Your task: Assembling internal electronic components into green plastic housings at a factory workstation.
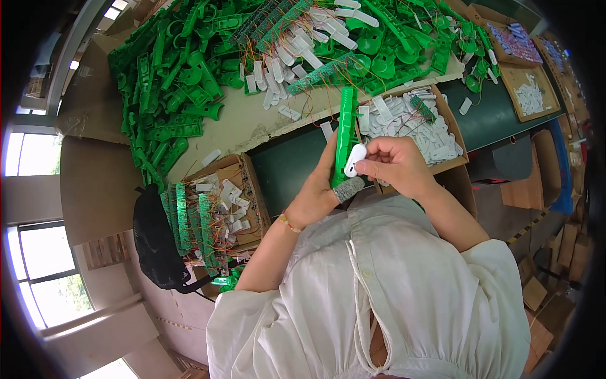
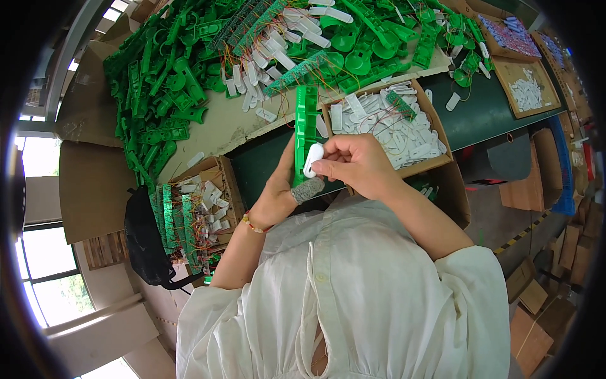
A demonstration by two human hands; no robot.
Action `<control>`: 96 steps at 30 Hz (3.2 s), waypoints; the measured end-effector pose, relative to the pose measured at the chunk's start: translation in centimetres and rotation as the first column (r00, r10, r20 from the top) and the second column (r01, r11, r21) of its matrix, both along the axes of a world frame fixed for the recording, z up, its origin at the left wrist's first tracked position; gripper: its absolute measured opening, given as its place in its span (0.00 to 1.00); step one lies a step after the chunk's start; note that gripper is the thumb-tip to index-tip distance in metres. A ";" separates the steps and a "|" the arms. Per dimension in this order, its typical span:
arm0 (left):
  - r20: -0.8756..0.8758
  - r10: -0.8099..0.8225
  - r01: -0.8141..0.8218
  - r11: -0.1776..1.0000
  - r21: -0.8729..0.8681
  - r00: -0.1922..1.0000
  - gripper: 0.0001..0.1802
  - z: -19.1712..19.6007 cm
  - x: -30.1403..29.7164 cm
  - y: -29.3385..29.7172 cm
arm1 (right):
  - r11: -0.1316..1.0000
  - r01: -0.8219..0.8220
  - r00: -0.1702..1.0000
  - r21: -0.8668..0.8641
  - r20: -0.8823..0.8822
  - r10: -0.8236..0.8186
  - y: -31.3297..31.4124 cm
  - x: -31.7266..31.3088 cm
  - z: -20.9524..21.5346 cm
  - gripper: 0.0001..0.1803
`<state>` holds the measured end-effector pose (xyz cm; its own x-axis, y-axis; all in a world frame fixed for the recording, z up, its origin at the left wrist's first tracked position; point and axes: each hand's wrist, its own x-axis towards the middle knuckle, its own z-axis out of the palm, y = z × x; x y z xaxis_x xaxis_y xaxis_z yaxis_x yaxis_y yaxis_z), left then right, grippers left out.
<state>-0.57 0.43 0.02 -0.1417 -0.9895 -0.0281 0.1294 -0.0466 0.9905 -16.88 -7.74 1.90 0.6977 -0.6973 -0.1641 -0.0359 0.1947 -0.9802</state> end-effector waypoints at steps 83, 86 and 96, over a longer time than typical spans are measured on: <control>-0.289 0.242 -0.241 0.970 0.042 0.926 0.34 2.0 -0.3 -2.4 | 0.047 -0.017 0.986 -0.999 -0.025 -0.166 -0.6 1.1 2.9 0.20; -0.261 0.204 -0.204 0.979 0.029 0.943 0.35 2.2 -0.2 -2.3 | 0.028 -0.015 0.982 -0.999 -0.020 -0.188 -0.6 1.2 2.6 0.20; -0.310 0.180 -0.180 0.983 0.028 0.934 0.33 0.8 0.3 -1.9 | 0.099 0.017 0.979 -0.995 -0.003 -0.206 -0.4 1.3 2.2 0.21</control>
